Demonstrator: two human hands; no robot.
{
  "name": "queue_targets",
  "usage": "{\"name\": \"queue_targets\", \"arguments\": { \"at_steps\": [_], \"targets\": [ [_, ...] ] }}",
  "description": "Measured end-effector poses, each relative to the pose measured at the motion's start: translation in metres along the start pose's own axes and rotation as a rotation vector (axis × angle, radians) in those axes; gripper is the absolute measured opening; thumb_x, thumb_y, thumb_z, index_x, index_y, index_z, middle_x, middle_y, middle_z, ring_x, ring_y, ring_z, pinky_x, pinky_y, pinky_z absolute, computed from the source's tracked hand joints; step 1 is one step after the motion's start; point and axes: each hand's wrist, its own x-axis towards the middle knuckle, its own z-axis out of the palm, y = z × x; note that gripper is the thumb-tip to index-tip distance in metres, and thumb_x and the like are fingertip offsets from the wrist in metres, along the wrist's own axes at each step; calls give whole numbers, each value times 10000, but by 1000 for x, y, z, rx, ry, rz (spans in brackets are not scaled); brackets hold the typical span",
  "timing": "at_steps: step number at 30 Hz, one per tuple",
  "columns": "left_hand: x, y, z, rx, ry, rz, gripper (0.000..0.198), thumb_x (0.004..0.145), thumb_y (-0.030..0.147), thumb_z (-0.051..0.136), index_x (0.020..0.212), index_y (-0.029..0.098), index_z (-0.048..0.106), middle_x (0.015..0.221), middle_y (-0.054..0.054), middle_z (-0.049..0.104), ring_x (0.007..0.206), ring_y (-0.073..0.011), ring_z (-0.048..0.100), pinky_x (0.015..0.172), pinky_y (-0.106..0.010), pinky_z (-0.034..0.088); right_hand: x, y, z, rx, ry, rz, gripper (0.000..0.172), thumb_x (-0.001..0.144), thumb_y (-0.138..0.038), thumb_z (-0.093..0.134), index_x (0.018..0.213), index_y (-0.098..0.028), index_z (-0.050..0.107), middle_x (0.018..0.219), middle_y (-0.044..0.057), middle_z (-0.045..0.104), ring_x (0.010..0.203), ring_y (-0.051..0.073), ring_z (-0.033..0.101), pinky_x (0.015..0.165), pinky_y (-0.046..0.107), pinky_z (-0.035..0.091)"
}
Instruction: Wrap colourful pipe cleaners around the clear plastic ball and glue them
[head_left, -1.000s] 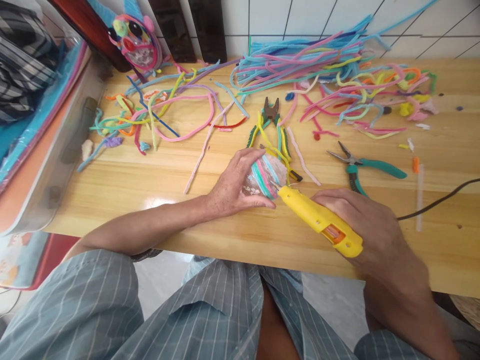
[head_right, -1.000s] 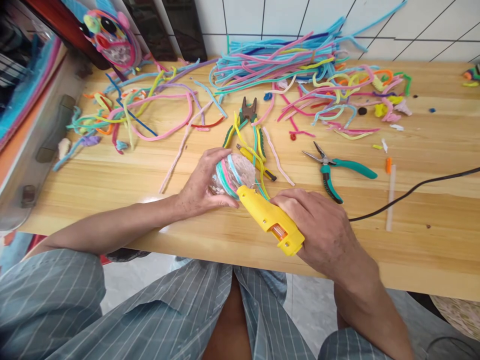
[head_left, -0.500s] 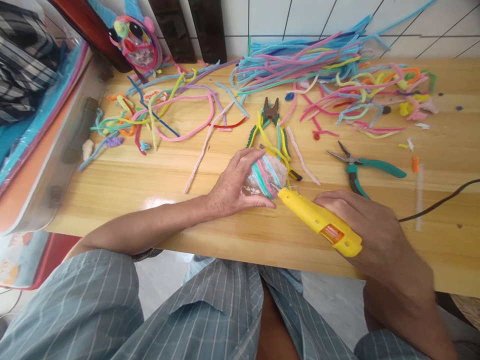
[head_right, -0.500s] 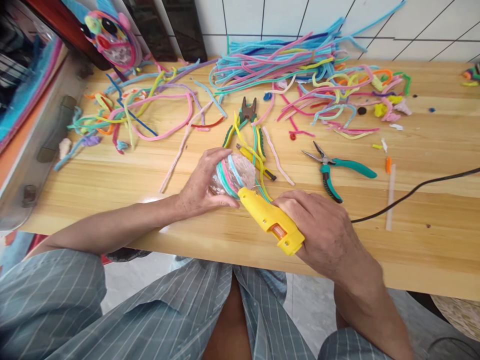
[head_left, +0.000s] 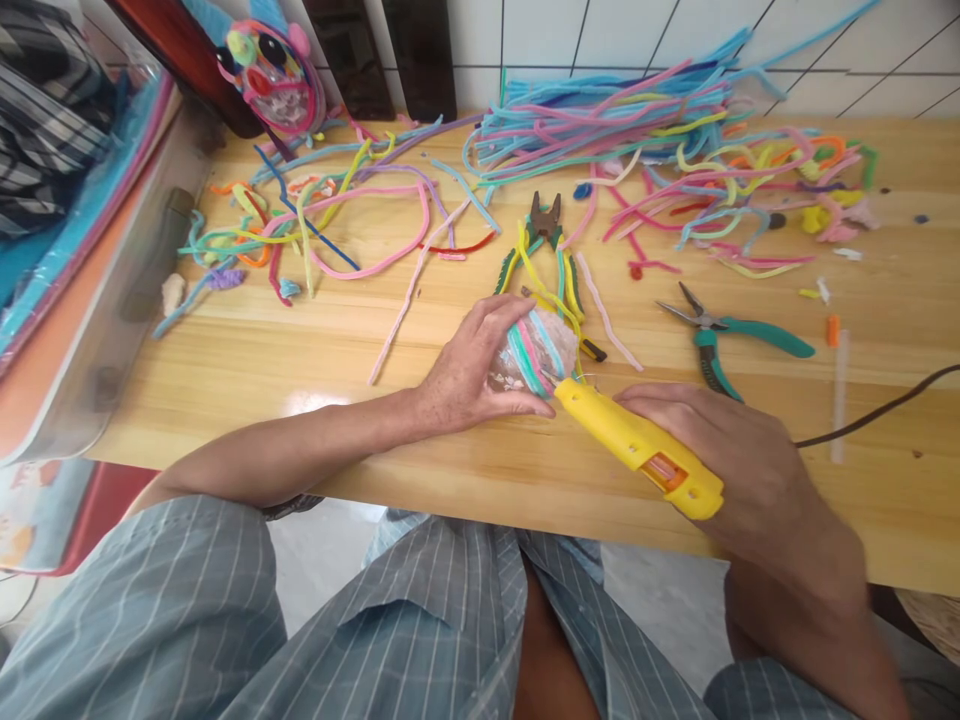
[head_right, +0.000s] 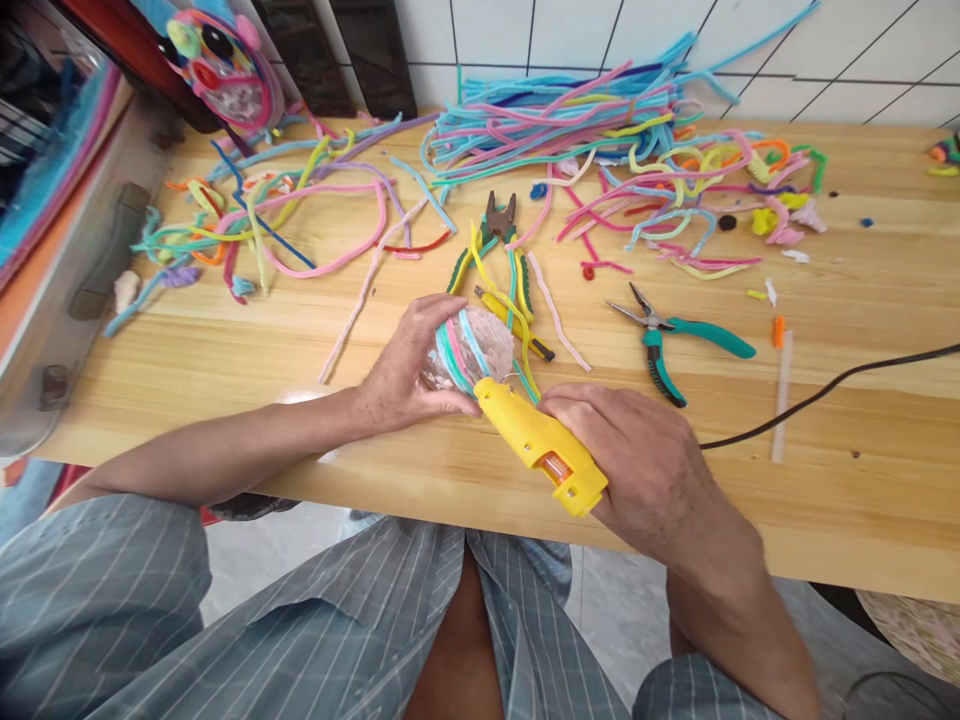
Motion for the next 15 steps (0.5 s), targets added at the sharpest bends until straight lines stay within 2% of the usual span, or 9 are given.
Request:
{"name": "queue_targets", "arguments": {
  "at_steps": [5,10,15],
  "targets": [
    [0,-1,0,-40,-3,0,1289,703,939,859,1718,277,418,1599,-223,633,1499,-433,616,1271,-663,521,0,0,-2,-12,-3,17,271,1126,-153,469,1286,-271,653,1141,89,883,1034,269,878,813,411,695],
    [1,1,1,9,-1,-26,1291,688,992,804,1692,265,443,1573,-230,649,1484,-427,637,1248,-665,545,-3,-1,-6,62,-10,80,299,1099,-144,521,1304,-282,689,1175,88,886,1057,300,877,850,435,701],
    [0,0,0,-19,-8,-17,1298,686,958,846,1701,265,429,1589,-229,638,1498,-435,623,1267,-663,526,-1,-2,-4,51,-16,53,253,1128,-177,496,1288,-275,665,1159,103,881,1054,294,874,822,428,687]
  ]
}}
